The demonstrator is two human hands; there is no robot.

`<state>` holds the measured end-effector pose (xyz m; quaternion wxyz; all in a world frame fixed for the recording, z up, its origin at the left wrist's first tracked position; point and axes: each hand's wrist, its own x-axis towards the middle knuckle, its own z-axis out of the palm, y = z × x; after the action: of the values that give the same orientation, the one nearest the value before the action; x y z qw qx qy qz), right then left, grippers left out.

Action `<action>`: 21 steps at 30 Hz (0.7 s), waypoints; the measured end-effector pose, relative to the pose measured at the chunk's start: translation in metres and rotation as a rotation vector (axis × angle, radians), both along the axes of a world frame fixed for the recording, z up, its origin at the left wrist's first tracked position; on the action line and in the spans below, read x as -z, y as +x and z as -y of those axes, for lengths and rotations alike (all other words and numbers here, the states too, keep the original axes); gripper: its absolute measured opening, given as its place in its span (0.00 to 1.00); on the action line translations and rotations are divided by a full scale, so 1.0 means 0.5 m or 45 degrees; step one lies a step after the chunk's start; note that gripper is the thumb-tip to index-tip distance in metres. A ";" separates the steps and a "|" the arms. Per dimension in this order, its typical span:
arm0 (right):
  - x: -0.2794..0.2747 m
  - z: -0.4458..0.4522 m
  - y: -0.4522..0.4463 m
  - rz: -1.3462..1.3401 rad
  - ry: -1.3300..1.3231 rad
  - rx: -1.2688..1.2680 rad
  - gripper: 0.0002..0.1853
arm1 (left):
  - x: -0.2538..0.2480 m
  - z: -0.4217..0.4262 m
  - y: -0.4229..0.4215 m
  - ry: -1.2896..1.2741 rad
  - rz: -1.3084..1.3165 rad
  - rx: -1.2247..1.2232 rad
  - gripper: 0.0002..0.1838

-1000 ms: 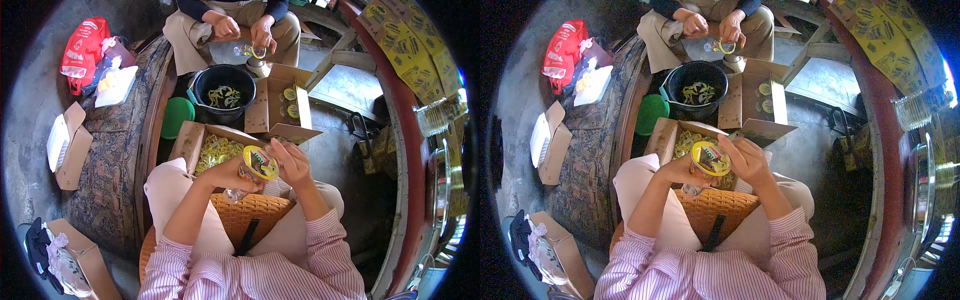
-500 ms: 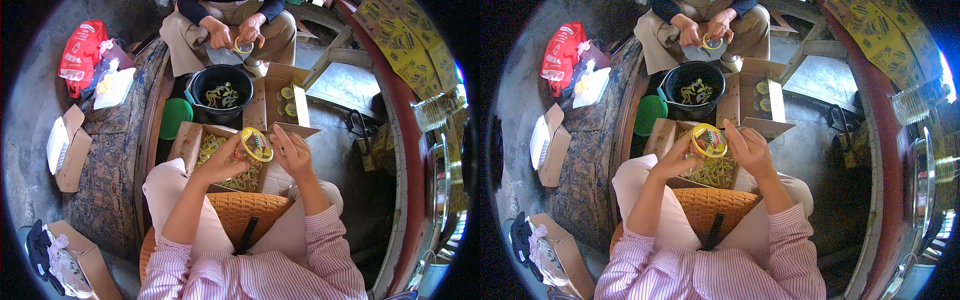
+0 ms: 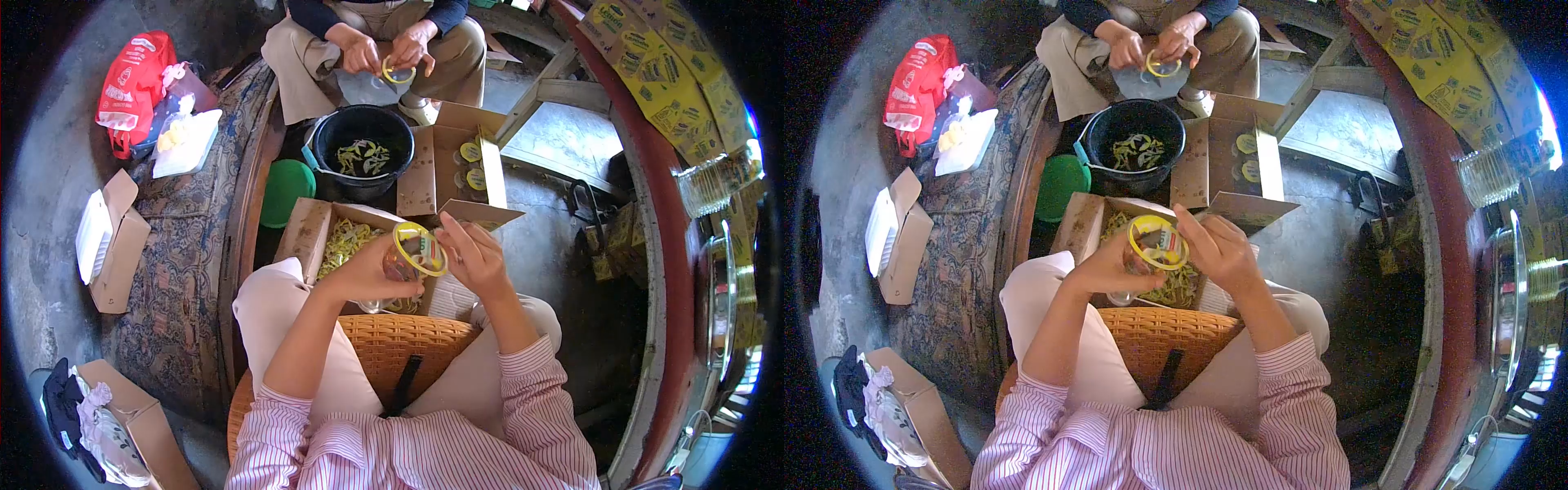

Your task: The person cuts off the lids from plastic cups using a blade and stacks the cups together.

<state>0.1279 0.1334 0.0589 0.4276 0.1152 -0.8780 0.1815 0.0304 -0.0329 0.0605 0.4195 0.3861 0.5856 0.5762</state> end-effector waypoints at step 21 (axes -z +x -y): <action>-0.025 0.011 0.011 -0.098 0.011 -0.051 0.20 | 0.011 0.016 -0.014 0.065 0.743 0.664 0.29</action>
<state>0.1334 0.1280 0.0716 0.4569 0.1413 -0.8592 0.1816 0.0234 -0.0411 0.0549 0.6909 0.3524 0.3094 0.5503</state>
